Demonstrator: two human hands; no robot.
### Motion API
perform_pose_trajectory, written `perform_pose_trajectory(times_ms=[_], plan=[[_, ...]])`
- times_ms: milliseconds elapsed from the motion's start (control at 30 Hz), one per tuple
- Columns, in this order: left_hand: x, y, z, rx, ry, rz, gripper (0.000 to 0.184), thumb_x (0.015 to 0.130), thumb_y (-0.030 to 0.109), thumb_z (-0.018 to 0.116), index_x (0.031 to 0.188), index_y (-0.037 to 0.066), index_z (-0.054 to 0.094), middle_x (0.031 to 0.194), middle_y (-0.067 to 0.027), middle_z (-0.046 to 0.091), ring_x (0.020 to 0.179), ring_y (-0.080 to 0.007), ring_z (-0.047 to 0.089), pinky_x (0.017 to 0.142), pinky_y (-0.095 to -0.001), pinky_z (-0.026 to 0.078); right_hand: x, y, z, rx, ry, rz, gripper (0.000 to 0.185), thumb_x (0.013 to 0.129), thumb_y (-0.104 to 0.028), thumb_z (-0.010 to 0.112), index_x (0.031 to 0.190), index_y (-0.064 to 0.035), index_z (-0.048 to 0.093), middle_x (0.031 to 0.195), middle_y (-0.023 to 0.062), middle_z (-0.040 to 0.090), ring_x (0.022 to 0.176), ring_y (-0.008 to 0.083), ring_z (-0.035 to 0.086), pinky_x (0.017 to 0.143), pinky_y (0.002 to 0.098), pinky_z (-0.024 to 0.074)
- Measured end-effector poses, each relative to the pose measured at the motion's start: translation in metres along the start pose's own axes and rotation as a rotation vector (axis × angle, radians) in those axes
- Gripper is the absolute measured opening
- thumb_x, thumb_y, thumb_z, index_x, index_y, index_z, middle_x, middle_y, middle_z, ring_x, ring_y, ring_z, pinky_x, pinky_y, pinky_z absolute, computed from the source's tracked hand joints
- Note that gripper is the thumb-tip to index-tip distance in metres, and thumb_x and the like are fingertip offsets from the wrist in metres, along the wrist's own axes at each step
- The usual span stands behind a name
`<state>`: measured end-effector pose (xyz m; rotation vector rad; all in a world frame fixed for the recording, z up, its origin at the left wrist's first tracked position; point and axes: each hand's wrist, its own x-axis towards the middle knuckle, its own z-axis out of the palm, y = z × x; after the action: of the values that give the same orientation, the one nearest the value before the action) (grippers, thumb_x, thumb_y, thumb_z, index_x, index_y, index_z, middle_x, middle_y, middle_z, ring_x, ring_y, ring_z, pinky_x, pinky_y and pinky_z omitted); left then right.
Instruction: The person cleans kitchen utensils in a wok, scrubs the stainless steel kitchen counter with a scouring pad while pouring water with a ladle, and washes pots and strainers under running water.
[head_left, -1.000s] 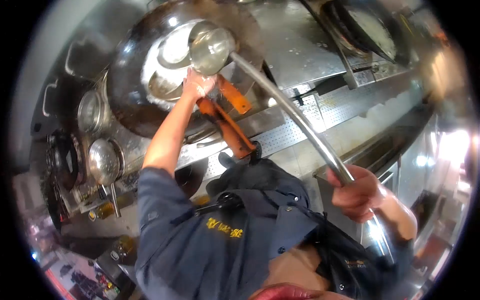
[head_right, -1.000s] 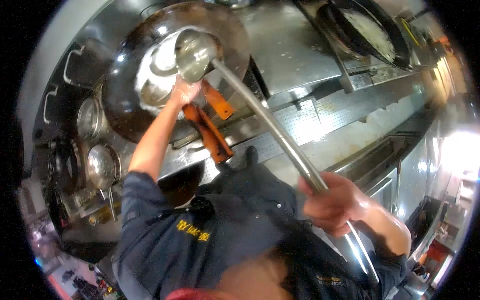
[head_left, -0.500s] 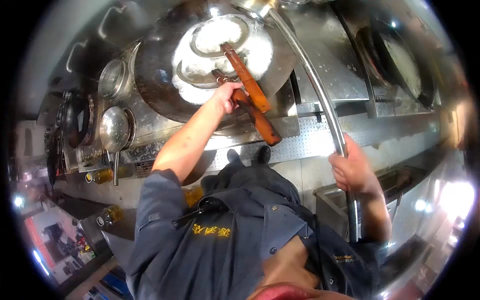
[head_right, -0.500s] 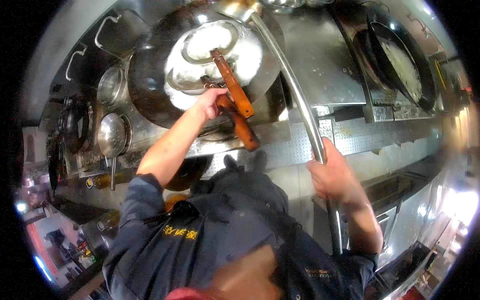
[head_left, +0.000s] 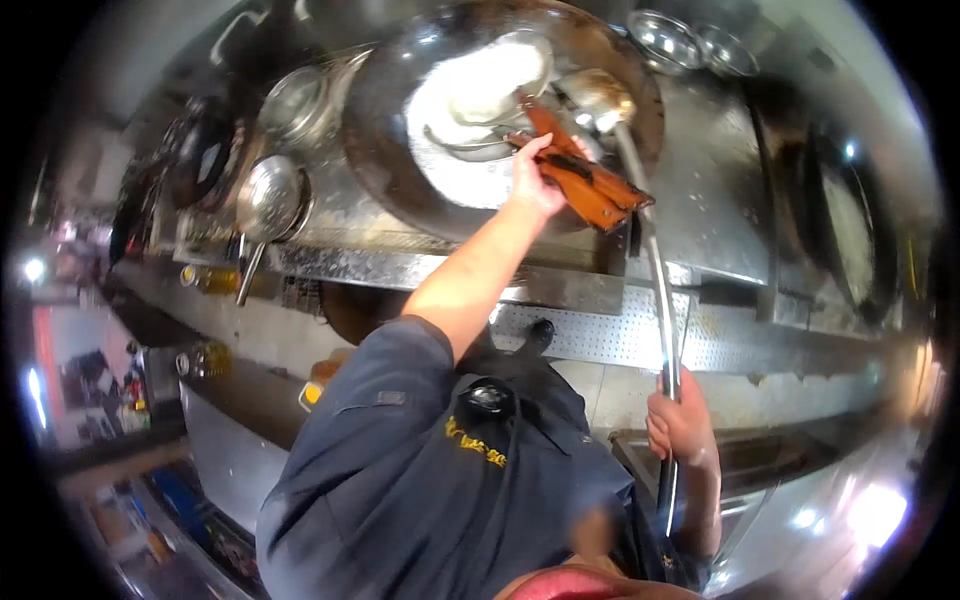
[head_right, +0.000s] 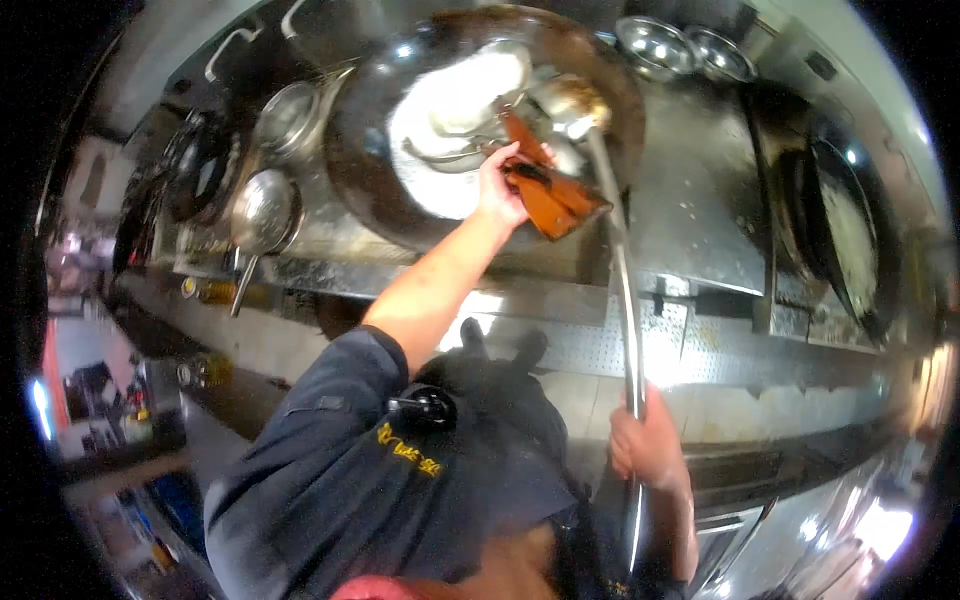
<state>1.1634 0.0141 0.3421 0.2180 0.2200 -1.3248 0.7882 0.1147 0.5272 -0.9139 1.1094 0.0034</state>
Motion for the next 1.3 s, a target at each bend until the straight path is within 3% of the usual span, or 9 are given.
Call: perform_pose_trajectory(times_ms=[233, 367, 500, 600, 733, 767, 867, 1033, 1300], plan=[[-0.028, 0.046, 0.063, -0.069, 0.008, 0.160, 0.020, 0.084, 0.014, 0.063, 0.095, 0.000, 0.055, 0.093, -0.0144, 0.062, 0.083, -0.0269, 0.062, 0.077, -0.0356, 0.056, 0.012, 0.014, 0.002, -0.017, 0.093, -0.159, 0.015, 0.093, -0.002, 0.048, 0.102, -0.0105, 0.040, 0.057, -0.0005, 0.036, 0.038, 0.0097, 0.034, 0.033, 0.0272, 0.0312], [-0.097, 0.077, 0.060, 0.179, 0.200, 0.088, 0.020, 0.081, 0.015, 0.064, 0.098, 0.005, 0.061, 0.091, -0.0096, 0.065, 0.084, -0.0246, 0.062, 0.080, -0.0437, 0.053, 0.020, 0.015, 0.000, 0.054, 0.103, -0.207, 0.018, 0.091, -0.001, 0.049, 0.103, -0.0118, 0.041, 0.055, -0.0024, 0.035, 0.036, 0.0071, 0.032, 0.030, 0.0249, 0.0287], [-0.191, 0.114, 0.028, 0.666, 0.169, -0.066, 0.023, 0.081, 0.017, 0.067, 0.095, -0.001, 0.064, 0.088, -0.0118, 0.069, 0.085, -0.0248, 0.066, 0.085, -0.0385, 0.052, 0.029, 0.019, -0.006, 0.050, 0.090, -0.177, 0.016, 0.092, -0.001, 0.049, 0.101, -0.0120, 0.041, 0.057, -0.0016, 0.036, 0.038, 0.0088, 0.033, 0.031, 0.0259, 0.0287], [-0.248, 0.148, 0.042, 1.128, 0.421, 0.147, 0.037, 0.076, 0.006, 0.068, 0.111, -0.004, 0.061, 0.092, -0.0144, 0.070, 0.072, -0.0239, 0.066, 0.073, -0.0346, 0.056, 0.039, 0.019, 0.003, 0.059, 0.123, -0.167, 0.016, 0.091, -0.002, 0.050, 0.101, -0.0120, 0.041, 0.057, -0.0019, 0.036, 0.038, 0.0086, 0.033, 0.031, 0.0259, 0.0287], [-0.278, 0.224, 0.046, 1.941, 0.357, 0.503, 0.066, 0.070, 0.010, 0.072, 0.129, -0.006, 0.047, 0.104, -0.0175, 0.067, 0.093, -0.0300, 0.067, 0.089, -0.0372, 0.053, 0.063, 0.006, 0.033, 0.066, 0.154, -0.195, 0.016, 0.091, -0.004, 0.052, 0.101, -0.0122, 0.042, 0.058, -0.0026, 0.036, 0.038, 0.0080, 0.032, 0.031, 0.0256, 0.0286], [-0.288, 0.239, 0.046, 2.084, 0.611, 0.459, 0.074, 0.068, 0.014, 0.075, 0.133, -0.008, 0.046, 0.107, -0.0210, 0.067, 0.106, -0.0320, 0.065, 0.098, -0.0383, 0.049, 0.070, 0.002, 0.043, 0.034, 0.161, -0.224, 0.015, 0.091, -0.004, 0.052, 0.100, -0.0124, 0.043, 0.058, -0.0031, 0.036, 0.038, 0.0074, 0.032, 0.031, 0.0254, 0.0284], [-0.313, 0.279, 0.038, 2.159, 0.920, 0.390, 0.075, 0.068, 0.016, 0.077, 0.134, -0.007, 0.049, 0.112, -0.0241, 0.067, 0.109, -0.0313, 0.066, 0.099, -0.0383, 0.048, 0.088, -0.012, 0.078, 0.029, 0.130, -0.260, 0.015, 0.091, -0.004, 0.052, 0.101, -0.0123, 0.043, 0.058, -0.0034, 0.036, 0.037, 0.0068, 0.032, 0.031, 0.0249, 0.0281], [-0.330, 0.336, -0.029, 1.457, 0.493, 0.494, 0.037, 0.073, -0.001, 0.071, 0.108, -0.001, 0.058, 0.086, -0.0060, 0.063, 0.070, -0.0164, 0.063, 0.069, -0.0312, 0.054, 0.096, -0.043, 0.138, 0.005, 0.122, -0.277, 0.013, 0.092, -0.003, 0.051, 0.099, -0.0122, 0.044, 0.058, -0.0034, 0.038, 0.037, 0.0054, 0.033, 0.030, 0.0234, 0.0280], [-0.263, 0.478, -0.061, 1.238, 0.667, 0.369, 0.005, 0.079, 0.000, 0.062, 0.075, -0.003, 0.062, 0.066, -0.0083, 0.062, 0.058, -0.0201, 0.063, 0.058, -0.0333, 0.052, 0.090, -0.057, 0.215, 0.019, 0.297, -0.212, 0.014, 0.092, -0.004, 0.051, 0.099, -0.0149, 0.045, 0.057, -0.0027, 0.038, 0.036, 0.0072, 0.033, 0.031, 0.0243, 0.0277]])
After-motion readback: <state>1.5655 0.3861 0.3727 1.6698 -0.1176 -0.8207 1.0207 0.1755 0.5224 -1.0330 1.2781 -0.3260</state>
